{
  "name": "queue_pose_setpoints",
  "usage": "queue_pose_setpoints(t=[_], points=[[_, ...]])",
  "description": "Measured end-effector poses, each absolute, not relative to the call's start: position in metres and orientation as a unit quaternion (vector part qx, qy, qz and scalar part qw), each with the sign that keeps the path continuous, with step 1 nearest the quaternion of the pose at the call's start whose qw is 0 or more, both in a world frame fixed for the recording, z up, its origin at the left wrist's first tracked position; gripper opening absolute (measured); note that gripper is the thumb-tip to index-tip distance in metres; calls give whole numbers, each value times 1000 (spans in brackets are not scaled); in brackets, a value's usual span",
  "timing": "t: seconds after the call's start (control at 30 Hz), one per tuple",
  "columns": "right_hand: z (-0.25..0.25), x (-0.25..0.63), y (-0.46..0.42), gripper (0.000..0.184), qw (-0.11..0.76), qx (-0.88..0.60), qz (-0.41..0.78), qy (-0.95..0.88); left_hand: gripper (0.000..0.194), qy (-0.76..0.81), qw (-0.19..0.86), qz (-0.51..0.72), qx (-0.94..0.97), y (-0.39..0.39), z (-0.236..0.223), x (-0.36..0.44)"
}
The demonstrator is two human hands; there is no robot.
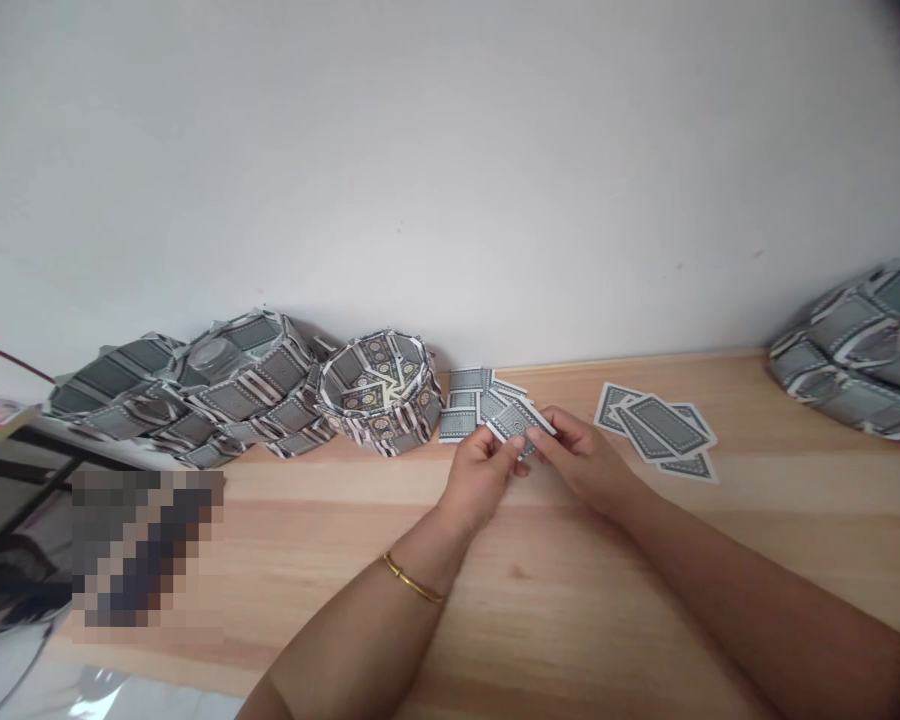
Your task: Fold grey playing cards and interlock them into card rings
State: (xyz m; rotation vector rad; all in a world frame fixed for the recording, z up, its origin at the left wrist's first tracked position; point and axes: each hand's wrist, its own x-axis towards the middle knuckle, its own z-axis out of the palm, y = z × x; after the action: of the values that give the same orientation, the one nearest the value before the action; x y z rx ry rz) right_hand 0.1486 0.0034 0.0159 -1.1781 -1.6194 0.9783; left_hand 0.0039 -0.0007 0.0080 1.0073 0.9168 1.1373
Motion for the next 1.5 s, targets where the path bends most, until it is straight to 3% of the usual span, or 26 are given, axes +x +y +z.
queue_pose_setpoints(t=[0.63, 1.5], points=[[11, 151, 1, 44, 445, -495, 350, -659, 35, 364, 637, 456, 504, -1, -1, 2], [14, 151, 3, 30, 472, -502, 376, -620, 36, 386, 626, 441, 515, -2, -2, 2]])
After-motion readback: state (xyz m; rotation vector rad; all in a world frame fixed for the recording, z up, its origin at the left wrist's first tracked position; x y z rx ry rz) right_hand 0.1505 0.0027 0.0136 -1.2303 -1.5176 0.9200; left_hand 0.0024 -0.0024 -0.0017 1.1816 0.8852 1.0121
